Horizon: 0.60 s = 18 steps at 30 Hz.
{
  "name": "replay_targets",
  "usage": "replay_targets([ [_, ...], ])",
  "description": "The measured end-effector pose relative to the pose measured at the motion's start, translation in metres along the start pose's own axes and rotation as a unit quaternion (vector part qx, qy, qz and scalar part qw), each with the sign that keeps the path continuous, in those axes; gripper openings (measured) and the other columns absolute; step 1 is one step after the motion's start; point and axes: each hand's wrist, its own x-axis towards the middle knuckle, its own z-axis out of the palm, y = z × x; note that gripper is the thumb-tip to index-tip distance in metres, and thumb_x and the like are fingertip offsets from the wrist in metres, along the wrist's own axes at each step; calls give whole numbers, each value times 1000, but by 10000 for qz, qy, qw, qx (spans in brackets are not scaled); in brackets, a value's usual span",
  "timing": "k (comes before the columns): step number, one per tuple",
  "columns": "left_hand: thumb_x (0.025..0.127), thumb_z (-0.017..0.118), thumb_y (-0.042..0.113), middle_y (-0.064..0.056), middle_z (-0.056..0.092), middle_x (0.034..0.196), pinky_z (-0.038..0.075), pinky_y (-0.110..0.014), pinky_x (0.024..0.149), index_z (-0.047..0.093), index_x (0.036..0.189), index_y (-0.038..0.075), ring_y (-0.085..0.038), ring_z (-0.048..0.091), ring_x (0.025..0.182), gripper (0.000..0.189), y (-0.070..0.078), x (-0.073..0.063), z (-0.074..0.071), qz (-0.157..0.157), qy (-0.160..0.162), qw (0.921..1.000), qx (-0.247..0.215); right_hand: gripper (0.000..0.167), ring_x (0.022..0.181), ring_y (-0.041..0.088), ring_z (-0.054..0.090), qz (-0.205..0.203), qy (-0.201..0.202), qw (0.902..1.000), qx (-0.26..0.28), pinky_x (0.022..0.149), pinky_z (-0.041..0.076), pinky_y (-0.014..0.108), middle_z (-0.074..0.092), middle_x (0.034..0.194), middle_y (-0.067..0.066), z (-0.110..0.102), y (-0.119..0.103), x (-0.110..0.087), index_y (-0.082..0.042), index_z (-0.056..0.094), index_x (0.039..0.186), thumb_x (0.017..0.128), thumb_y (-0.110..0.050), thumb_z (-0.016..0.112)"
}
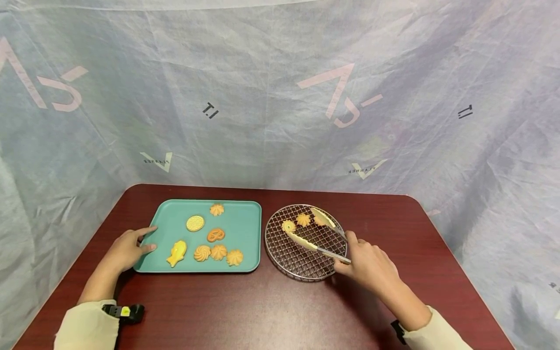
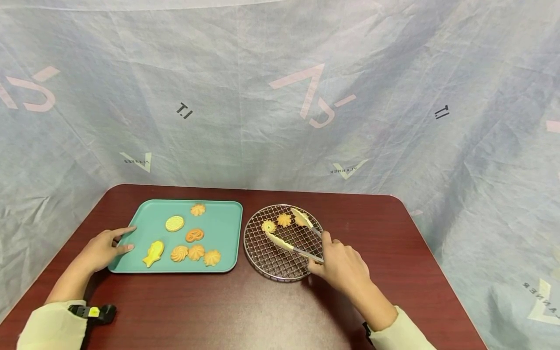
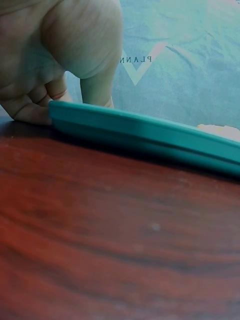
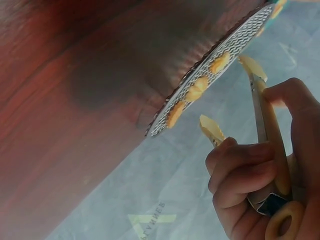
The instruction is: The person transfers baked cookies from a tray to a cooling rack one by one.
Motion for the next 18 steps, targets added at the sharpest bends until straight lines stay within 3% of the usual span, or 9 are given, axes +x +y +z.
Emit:
replay_targets([
  [18,101,67,13,-40,50,121,49,-52,76,46,149,-9,-46,56,100,57,2,0,-1,26,36,10000,-23,63,49,19,46,-486,-78,9988,-4,44,39,36,54,70,0,1,-26,4,-7,52,125,77,-42,76],
])
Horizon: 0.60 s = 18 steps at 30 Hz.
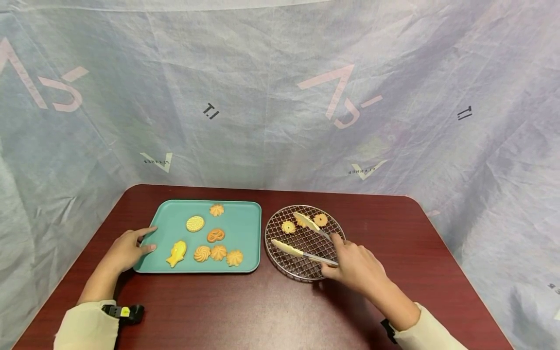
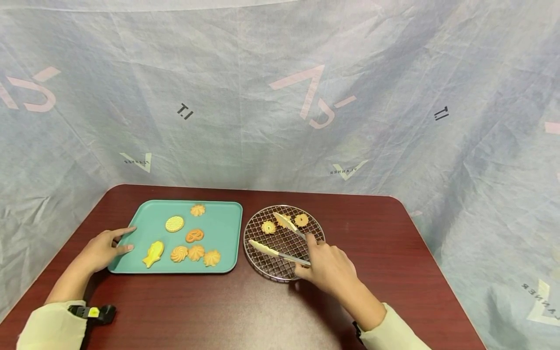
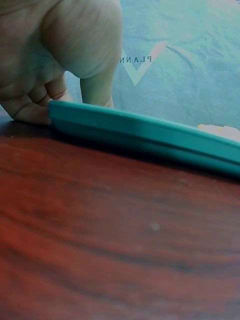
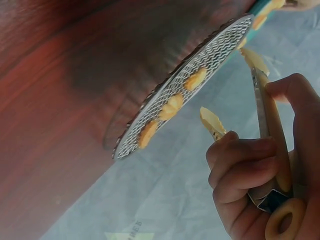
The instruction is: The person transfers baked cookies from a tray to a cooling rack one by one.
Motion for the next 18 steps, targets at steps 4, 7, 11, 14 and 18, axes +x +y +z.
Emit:
replay_targets([
  [4,101,68,13,-40,50,120,49,-52,76,46,148,-9,-45,55,99,57,1,0,-1,-7,-6,10000,-10,63,48,17,44,-136,44,9999,-39,43,38,34,55,69,1,1,-5,1,-6,53,125,77,-41,75],
  [7,100,68,13,-41,50,121,49,-53,77,47,148,-10,-46,55,100,57,1,0,-1,0,-5,10000,-11,62,47,16,43,-189,32,9998,-41,43,37,33,55,70,1,1,-8,2,-7,53,123,77,-41,75],
  [11,101,68,13,-41,49,122,49,-53,77,47,148,-9,-47,55,101,57,0,1,0,4,-9,10000,-19,61,47,16,44,-217,10,9998,-30,43,38,34,58,73,3,2,-12,3,-7,54,124,77,-41,74],
  [14,101,68,13,-42,49,124,49,-54,78,47,148,-9,-48,55,102,57,-1,1,0,7,-11,10000,-20,64,48,15,44,-252,-22,9997,-23,43,38,33,57,73,1,2,-16,3,-7,55,128,77,-42,74],
  [18,101,67,13,-43,47,126,49,-56,79,46,149,-9,-50,55,105,57,-1,0,0,8,-16,10000,-13,64,48,14,43,-332,-67,9994,-73,45,41,33,55,72,-1,2,-21,4,-7,54,128,78,-43,74],
])
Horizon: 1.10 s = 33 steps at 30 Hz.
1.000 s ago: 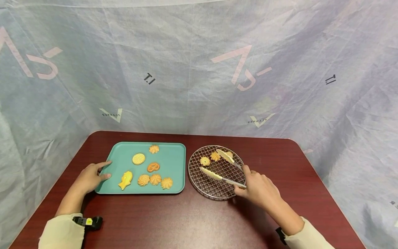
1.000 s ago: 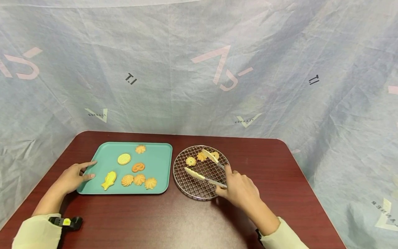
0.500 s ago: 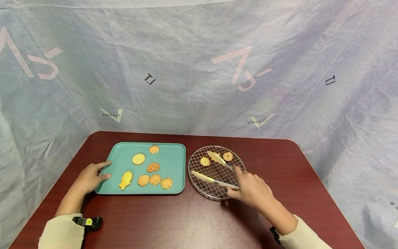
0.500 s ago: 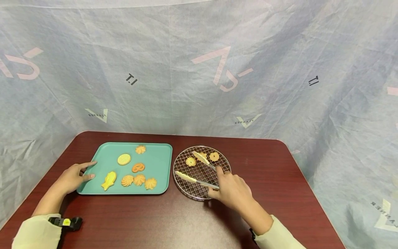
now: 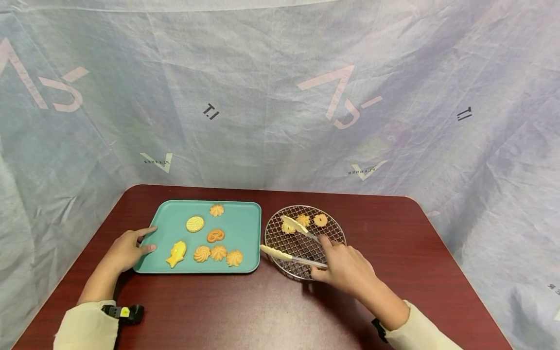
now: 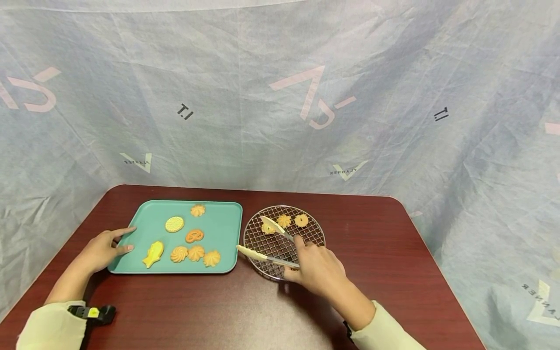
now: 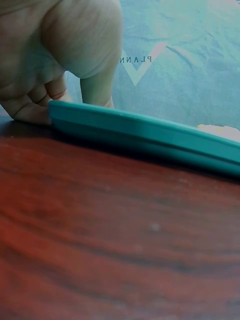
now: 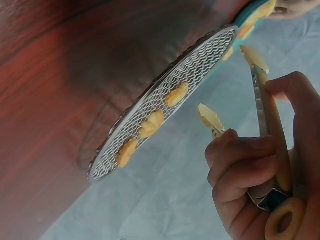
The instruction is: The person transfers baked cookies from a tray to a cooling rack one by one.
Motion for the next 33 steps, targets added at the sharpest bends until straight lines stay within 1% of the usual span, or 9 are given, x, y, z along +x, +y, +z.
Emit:
replay_targets([
  [6,101,68,13,-44,47,126,49,-57,80,46,149,-9,-51,54,106,57,0,-1,0,-31,-8,10000,15,63,50,13,43,-152,-41,9998,-93,47,42,33,54,72,-2,1,-9,3,-7,55,126,79,-45,74],
  [9,100,68,13,-42,49,123,48,-54,78,47,148,-9,-47,55,102,57,1,-1,0,-15,34,10000,27,61,49,12,43,-197,-70,9997,-84,45,40,31,53,71,-3,2,-14,4,-9,56,124,79,-46,74],
  [13,99,69,12,-40,51,119,47,-51,76,48,148,-9,-44,55,98,57,3,-2,0,6,78,10000,31,62,49,11,42,-279,-84,9995,-94,44,38,29,55,72,-3,4,-19,7,-10,57,125,79,-48,75],
  [15,99,69,12,-40,51,119,48,-51,76,47,148,-9,-44,55,98,57,3,-2,0,4,73,10000,24,62,49,11,42,-337,-99,9993,-126,44,37,29,56,74,-2,4,-22,9,-11,57,125,79,-48,75],
  [19,100,69,12,-39,52,118,48,-51,76,47,148,-9,-45,55,98,57,4,-2,0,-4,57,10000,15,64,50,12,43,-441,-208,9987,-151,43,38,30,61,77,0,6,-29,11,-10,58,128,79,-48,74],
  [22,100,68,12,-38,52,117,48,-51,75,47,148,-9,-44,55,98,57,3,-2,1,-18,52,10000,1,70,52,13,45,-521,-280,9982,-135,46,42,31,66,83,5,8,-33,13,-9,57,134,80,-50,75],
  [25,100,68,13,-38,51,118,48,-49,75,47,149,-9,-44,55,98,58,2,-1,1,-32,53,10000,-6,74,54,13,47,-627,-269,9975,-167,48,44,33,68,87,7,9,-38,16,-8,57,136,80,-52,76],
  [29,100,68,13,-38,51,119,48,-49,75,47,149,-9,-43,55,98,58,1,0,1,-34,64,10000,-10,69,52,13,45,-757,-255,9965,-231,44,40,30,62,77,2,10,-42,20,-8,59,129,81,-53,77],
  [33,101,68,13,-38,51,119,48,-49,75,46,149,-9,-43,55,98,58,1,0,1,-22,66,10000,-3,65,50,11,43,-871,-251,9957,-197,42,36,26,56,72,-1,12,-46,23,-8,58,125,82,-53,76],
])
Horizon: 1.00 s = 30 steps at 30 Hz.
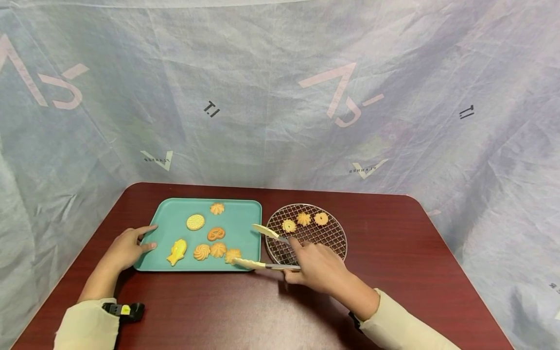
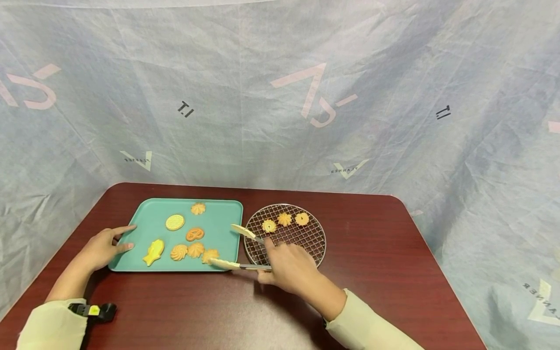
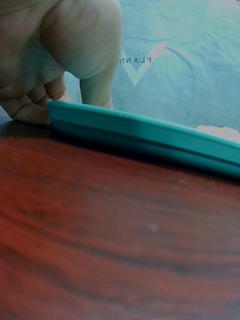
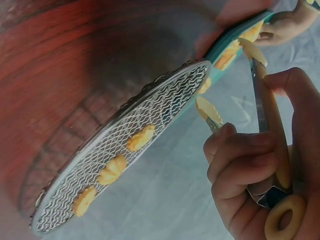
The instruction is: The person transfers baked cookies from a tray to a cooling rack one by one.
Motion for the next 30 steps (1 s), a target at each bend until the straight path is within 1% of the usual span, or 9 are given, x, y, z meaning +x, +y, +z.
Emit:
replay_targets([
  [5,101,68,14,-39,51,120,48,-49,74,46,149,-9,-43,55,98,57,0,0,0,14,4,10000,-9,61,49,11,43,-147,31,9999,30,41,36,25,54,70,-1,1,-3,2,-9,57,121,82,-52,77],
  [9,101,68,13,-38,51,119,48,-48,74,46,149,-9,-43,54,98,57,0,0,0,11,6,10000,-34,65,50,11,44,-174,-34,9998,79,43,38,26,58,73,1,1,-6,3,-9,58,126,84,-53,76],
  [12,101,67,13,-39,51,120,48,-48,74,46,149,-9,-44,54,98,57,1,-1,0,14,-7,10000,-30,65,50,11,44,-222,-85,9996,159,44,39,26,57,72,0,2,-8,5,-7,58,128,85,-52,76],
  [16,101,67,14,-41,49,123,48,-49,75,46,150,-9,-45,54,101,58,0,-1,0,8,-34,10000,-28,63,47,10,42,-326,-110,9992,215,41,37,24,49,64,-4,3,-13,7,-6,58,128,86,-49,76],
  [20,101,67,14,-40,49,123,48,-48,74,45,150,-8,-44,54,100,58,0,-1,0,-8,-44,10000,-35,60,45,10,41,-382,-135,9990,190,40,36,23,45,60,-6,4,-18,9,-5,59,127,88,-47,76],
  [24,101,67,14,-40,50,122,48,-48,75,45,150,-8,-43,54,99,58,0,-1,0,-22,-47,10000,-36,54,47,11,42,-440,-137,9989,116,42,37,25,46,61,-5,7,-21,10,-6,60,124,89,-45,75],
  [27,101,67,14,-40,50,122,48,-49,75,45,150,-8,-44,54,99,58,0,-1,0,-26,-47,10000,-33,45,48,11,42,-532,-79,9985,63,43,37,26,46,61,-5,9,-22,10,-9,59,116,90,-43,74],
  [30,101,67,14,-40,50,122,48,-49,75,45,150,-8,-44,54,99,58,1,-1,0,-33,-41,10000,-27,36,46,11,40,-670,16,9977,31,41,36,25,44,58,-6,11,-22,9,-11,58,105,92,-41,73],
])
